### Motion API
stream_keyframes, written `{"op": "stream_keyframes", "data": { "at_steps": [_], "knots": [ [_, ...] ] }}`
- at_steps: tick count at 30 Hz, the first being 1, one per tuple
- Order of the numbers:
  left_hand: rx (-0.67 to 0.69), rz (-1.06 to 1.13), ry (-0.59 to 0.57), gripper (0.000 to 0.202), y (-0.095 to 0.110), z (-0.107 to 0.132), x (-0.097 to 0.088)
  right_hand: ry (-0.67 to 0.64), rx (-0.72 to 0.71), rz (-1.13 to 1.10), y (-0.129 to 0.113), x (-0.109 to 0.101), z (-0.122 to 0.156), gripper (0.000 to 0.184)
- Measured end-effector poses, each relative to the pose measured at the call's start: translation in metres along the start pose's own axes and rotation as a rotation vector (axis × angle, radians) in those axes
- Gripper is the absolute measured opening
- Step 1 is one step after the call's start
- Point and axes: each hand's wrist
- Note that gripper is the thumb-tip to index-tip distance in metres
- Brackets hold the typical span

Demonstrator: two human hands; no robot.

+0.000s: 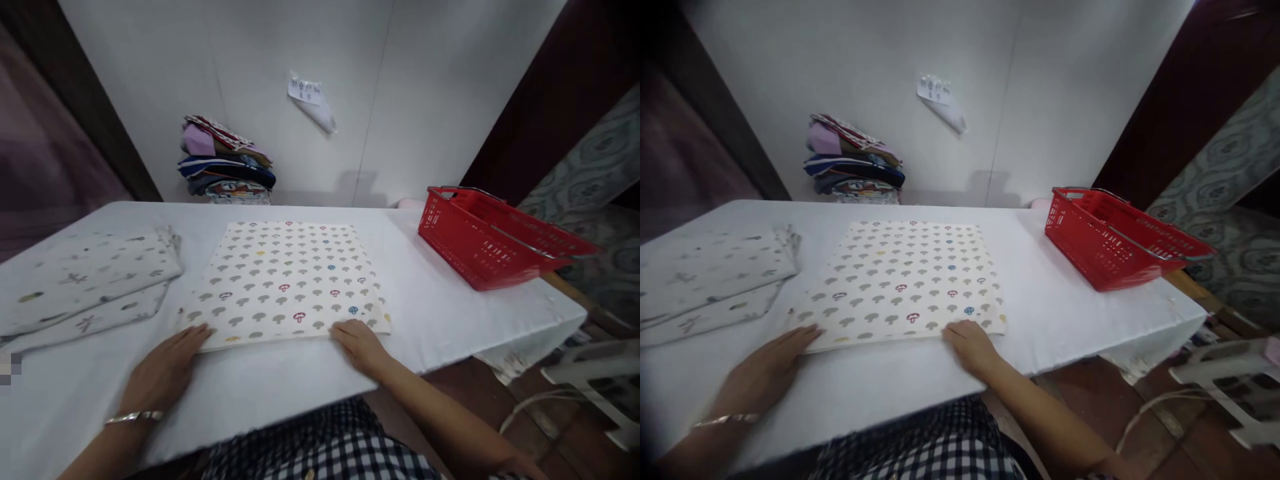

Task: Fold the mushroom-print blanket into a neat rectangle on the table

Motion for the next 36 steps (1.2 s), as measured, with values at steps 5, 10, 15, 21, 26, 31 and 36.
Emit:
{"op": "stream_keyframes", "data": {
  "at_steps": [5, 10, 15, 21, 26, 31, 36],
  "knots": [
    [-0.009, -0.010, -0.036, 0.058, 0.000, -0.002, -0.001, 0.059, -0.001, -0.080, 0.002, -0.013, 0.011, 0.042],
    [-0.043, 0.005, -0.044, 0.058, 0.005, -0.005, -0.005, 0.368, 0.353, -0.108, 0.030, -0.036, 0.048, 0.033],
    [-0.040, -0.070, -0.079, 0.053, 0.010, -0.007, -0.009, 0.397, 0.565, -0.085, 0.047, -0.043, 0.084, 0.029],
    [0.071, -0.187, 0.019, 0.050, 0.043, -0.008, -0.009, 0.254, 0.452, 0.005, 0.039, -0.038, 0.081, 0.030],
    [0.345, 0.027, -0.006, 0.048, 0.130, -0.020, -0.002, 0.239, 0.477, 0.027, 0.047, -0.037, 0.071, 0.022],
    [0.629, 0.229, -0.014, 0.030, 0.232, -0.042, 0.014, 0.254, 0.510, -0.002, 0.048, -0.040, 0.064, 0.022],
    [0.737, 0.251, -0.033, 0.020, 0.295, -0.067, 0.032, 0.288, 0.554, -0.068, 0.044, -0.040, 0.059, 0.020]
  ]
}}
Point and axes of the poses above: each hand's wrist, its own z-axis away from the middle knuckle, its own x-axis out of the palm, y = z × x, and after that the axes turned 3 degrees about -y, right-handed
